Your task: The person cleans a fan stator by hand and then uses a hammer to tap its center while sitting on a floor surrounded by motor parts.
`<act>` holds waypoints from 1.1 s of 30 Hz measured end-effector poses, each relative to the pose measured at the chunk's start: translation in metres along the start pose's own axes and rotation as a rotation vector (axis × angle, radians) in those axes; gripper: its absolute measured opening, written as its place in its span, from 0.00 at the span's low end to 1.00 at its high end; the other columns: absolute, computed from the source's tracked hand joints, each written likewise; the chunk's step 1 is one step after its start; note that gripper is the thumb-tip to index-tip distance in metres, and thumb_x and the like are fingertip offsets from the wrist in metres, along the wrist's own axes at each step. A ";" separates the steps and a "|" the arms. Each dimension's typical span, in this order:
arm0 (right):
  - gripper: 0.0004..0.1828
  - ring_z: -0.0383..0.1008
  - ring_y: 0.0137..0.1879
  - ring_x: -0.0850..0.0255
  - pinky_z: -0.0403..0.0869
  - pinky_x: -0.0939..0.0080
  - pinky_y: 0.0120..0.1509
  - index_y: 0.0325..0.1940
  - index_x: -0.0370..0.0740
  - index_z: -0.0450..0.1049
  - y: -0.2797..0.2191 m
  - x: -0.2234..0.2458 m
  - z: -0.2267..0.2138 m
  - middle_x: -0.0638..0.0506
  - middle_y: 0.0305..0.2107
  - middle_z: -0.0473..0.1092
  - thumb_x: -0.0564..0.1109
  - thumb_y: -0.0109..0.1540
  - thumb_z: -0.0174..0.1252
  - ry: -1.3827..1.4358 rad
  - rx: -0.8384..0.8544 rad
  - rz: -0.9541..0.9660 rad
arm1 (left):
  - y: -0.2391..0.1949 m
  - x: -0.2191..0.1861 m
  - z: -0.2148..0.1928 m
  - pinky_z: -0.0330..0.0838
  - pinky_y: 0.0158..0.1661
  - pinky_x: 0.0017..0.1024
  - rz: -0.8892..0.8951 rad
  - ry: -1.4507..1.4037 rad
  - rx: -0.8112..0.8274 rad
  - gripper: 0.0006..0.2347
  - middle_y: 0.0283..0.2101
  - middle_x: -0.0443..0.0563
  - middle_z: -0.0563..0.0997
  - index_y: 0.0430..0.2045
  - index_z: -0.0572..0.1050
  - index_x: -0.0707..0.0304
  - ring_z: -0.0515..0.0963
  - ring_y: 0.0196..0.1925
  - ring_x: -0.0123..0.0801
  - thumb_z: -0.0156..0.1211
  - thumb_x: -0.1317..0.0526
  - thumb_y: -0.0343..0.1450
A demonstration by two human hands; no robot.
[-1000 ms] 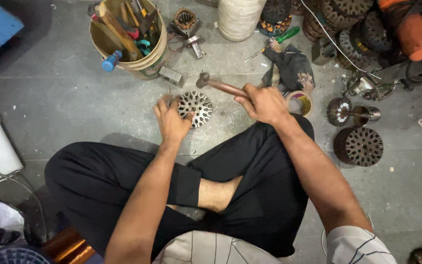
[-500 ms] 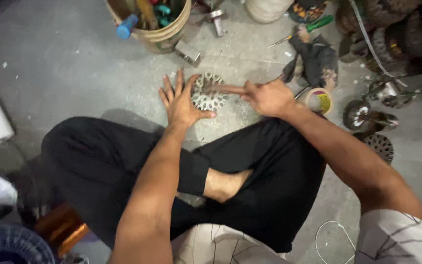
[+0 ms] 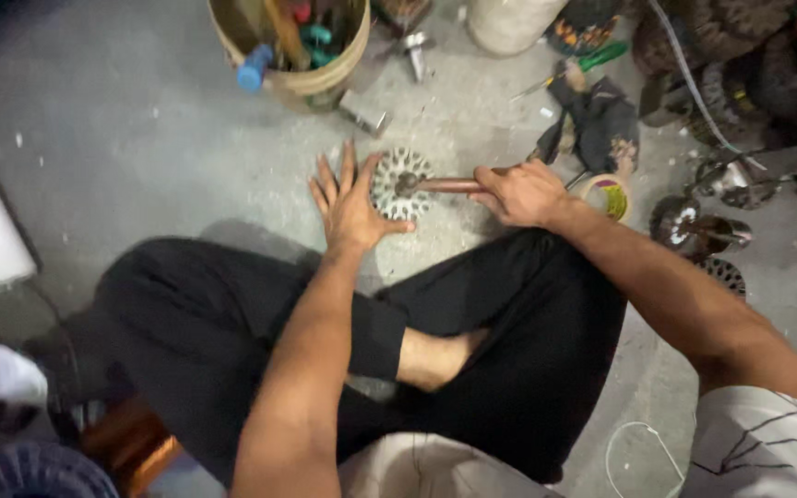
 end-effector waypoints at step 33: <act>0.19 0.77 0.37 0.37 0.72 0.38 0.42 0.45 0.42 0.75 -0.012 -0.074 -0.031 0.39 0.28 0.76 0.60 0.66 0.61 0.143 -0.408 0.538 | 0.006 -0.039 -0.013 0.62 0.69 0.43 0.105 -1.643 0.122 0.42 0.70 0.60 0.67 0.69 0.62 0.68 0.66 0.71 0.50 0.70 0.48 0.60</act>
Point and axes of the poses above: each hand's wrist, its own y-axis towards the middle knuckle, its own z-axis out of the palm, x = y × z, the point moved 4 cm from there along y, towards the middle knuckle
